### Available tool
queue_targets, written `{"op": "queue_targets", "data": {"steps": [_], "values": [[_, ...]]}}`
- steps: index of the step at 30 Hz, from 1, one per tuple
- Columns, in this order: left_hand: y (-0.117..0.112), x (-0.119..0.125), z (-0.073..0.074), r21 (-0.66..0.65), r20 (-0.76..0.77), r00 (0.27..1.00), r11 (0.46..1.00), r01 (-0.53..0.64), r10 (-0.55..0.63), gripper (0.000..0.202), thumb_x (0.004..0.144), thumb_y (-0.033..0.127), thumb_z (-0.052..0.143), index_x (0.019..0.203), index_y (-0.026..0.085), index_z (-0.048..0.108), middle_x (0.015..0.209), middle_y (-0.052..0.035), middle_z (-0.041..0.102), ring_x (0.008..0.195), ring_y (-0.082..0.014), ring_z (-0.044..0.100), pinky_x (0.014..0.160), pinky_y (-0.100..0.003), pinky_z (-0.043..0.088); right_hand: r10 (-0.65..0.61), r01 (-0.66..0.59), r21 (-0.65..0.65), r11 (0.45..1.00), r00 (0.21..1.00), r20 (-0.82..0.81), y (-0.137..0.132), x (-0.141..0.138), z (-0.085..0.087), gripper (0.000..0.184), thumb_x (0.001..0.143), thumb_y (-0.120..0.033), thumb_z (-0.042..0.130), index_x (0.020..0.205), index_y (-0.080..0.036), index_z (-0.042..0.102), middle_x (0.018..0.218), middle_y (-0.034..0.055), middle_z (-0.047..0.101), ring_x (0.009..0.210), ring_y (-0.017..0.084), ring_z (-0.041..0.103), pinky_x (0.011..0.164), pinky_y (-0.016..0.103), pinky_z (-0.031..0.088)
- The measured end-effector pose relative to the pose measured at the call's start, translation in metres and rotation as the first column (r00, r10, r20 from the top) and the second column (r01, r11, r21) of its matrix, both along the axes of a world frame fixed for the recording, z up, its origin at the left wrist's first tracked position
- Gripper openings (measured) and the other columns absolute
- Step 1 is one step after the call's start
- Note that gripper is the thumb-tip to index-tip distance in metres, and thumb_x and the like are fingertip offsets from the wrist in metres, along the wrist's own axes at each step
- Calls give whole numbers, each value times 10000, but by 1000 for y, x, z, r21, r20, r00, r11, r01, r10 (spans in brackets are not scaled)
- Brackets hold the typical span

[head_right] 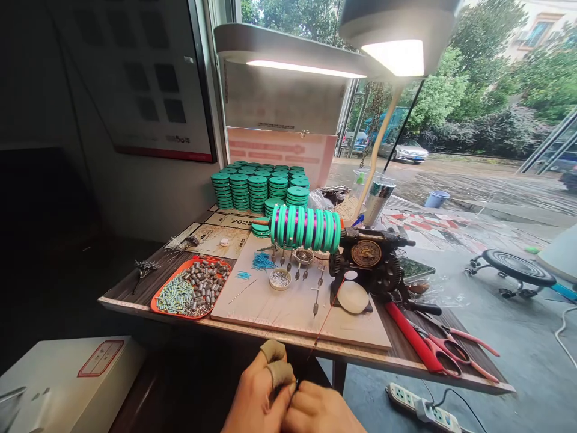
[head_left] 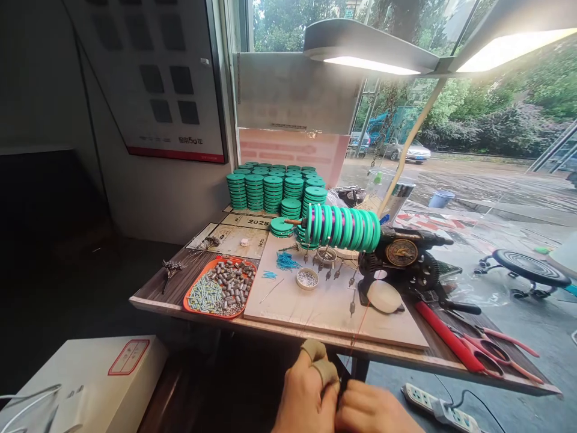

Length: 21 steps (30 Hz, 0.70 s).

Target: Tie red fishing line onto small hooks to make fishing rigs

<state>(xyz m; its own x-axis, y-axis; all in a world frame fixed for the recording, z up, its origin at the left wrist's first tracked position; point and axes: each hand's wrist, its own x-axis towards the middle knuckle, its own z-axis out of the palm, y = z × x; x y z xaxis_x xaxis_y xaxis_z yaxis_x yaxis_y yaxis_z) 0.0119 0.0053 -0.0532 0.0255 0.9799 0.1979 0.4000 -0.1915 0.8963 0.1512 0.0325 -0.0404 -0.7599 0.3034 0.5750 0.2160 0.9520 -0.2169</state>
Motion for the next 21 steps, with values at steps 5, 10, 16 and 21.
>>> {"op": "queue_targets", "data": {"steps": [5, 10, 16, 21], "values": [[-10, 1, -25, 401, -176, 955, 903, -152, 239, 227, 818, 84, 432, 856, 188, 630, 790, -70, 598, 655, -149, 611, 567, -207, 479, -125, 156, -898, 412, 986, 114, 29, -16, 45, 172, 752, -257, 543, 613, -157, 556, 554, -28, 506, 524, 92, 419, 505, 207, 334], [-7, -13, -34, 670, -231, 881, 724, -163, 412, 257, 820, 58, 474, 995, 171, 623, 869, -98, 634, 740, -169, 644, 659, -222, 524, -83, 148, -964, 222, 988, 132, 57, -42, 53, 176, 673, -234, 507, 515, -158, 507, 459, -40, 476, 388, 52, 294, 391, 190, 238], [-1, -22, -15, 767, -378, 888, 626, 141, 263, 240, 774, 24, 478, 944, 86, 636, 880, -170, 674, 771, -206, 650, 622, -234, 541, -111, 214, -927, 307, 976, 188, 67, -62, 58, 144, 677, -149, 519, 534, -161, 516, 440, -42, 481, 351, 63, 329, 356, 190, 246], [6, -18, 10, -220, 354, 922, 972, -80, 156, 97, 690, 100, 583, 614, 151, 616, 629, -29, 594, 594, -130, 549, 569, -226, 456, -233, 242, -721, 649, 966, 114, 45, -39, 60, 101, 773, -125, 505, 760, -145, 603, 660, 14, 570, 576, 123, 486, 541, 235, 363]]}}
